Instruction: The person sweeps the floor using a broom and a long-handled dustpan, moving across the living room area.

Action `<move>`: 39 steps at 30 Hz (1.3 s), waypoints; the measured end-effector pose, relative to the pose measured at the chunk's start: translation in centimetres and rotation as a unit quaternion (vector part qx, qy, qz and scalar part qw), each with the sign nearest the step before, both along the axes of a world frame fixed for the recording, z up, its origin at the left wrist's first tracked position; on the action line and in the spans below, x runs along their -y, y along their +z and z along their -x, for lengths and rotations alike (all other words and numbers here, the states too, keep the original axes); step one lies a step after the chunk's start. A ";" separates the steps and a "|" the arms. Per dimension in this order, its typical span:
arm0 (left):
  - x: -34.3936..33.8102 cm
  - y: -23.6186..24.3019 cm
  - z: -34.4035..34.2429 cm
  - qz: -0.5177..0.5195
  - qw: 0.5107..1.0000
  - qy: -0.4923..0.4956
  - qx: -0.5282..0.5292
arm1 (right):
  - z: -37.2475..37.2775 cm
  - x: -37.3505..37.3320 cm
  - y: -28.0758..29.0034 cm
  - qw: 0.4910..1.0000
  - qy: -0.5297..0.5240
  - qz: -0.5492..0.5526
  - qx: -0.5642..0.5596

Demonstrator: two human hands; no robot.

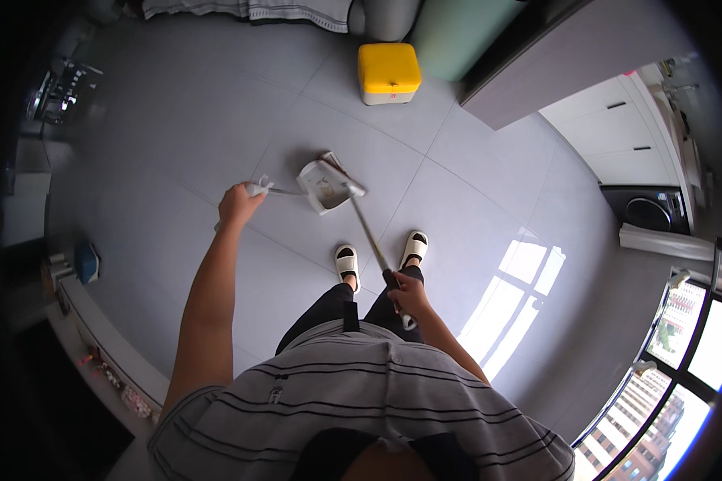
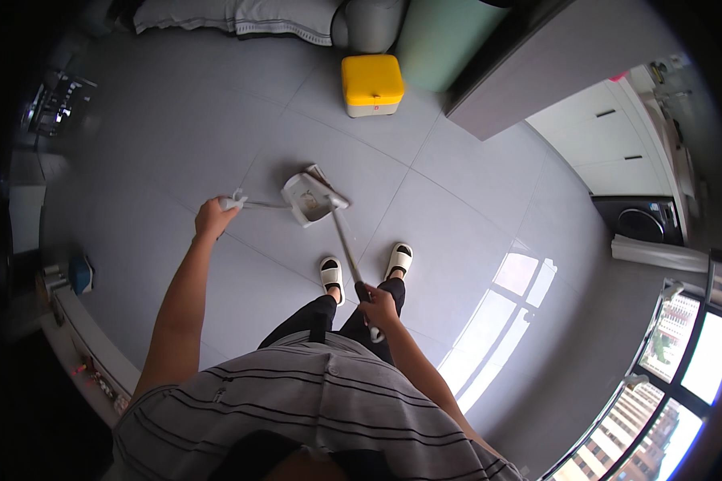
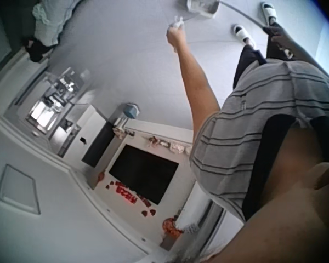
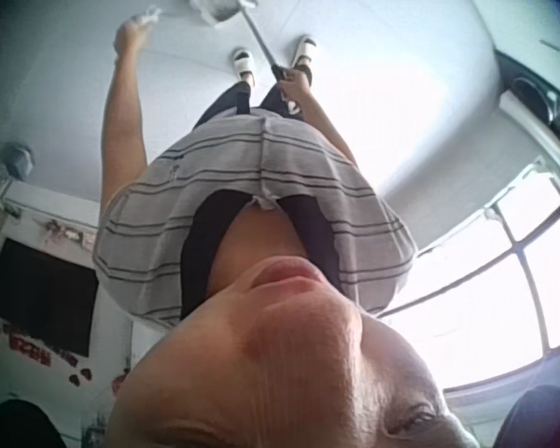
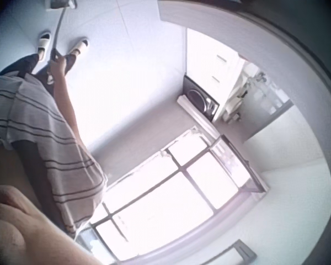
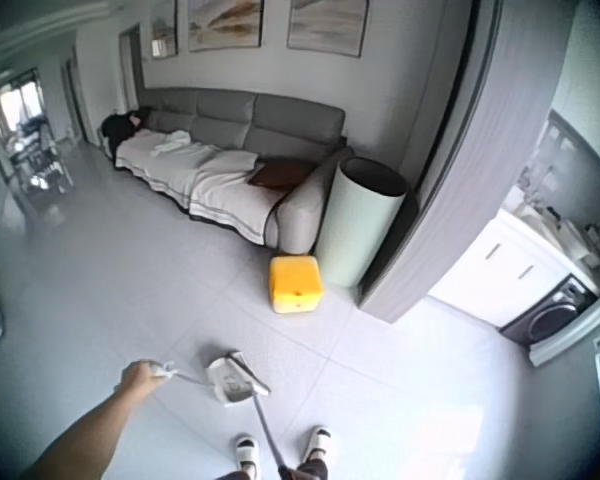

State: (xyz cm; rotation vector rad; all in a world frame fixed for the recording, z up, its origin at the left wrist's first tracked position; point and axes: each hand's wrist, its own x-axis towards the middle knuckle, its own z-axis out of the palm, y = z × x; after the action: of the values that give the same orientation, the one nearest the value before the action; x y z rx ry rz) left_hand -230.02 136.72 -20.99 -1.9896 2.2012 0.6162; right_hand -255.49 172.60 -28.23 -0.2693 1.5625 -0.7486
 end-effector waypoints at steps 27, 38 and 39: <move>-27.2 0.8 54.0 0.011 0.966 -0.247 -0.076 | 30.0 -36.3 6.1 0.875 -0.461 -0.075 -0.126; -38.0 -1.6 79.3 -0.041 0.935 -0.334 -0.109 | 47.1 -45.8 4.2 0.761 -0.635 -0.072 -0.111; -39.1 -2.1 81.8 -0.048 0.936 -0.330 -0.114 | 49.6 -46.7 4.2 0.752 -0.645 -0.070 -0.118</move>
State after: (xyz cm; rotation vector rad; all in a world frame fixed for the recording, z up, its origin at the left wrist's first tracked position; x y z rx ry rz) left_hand -311.81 175.77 -23.11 -1.0495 2.6868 0.8470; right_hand -305.07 219.25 -24.01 1.0040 1.9309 -1.6725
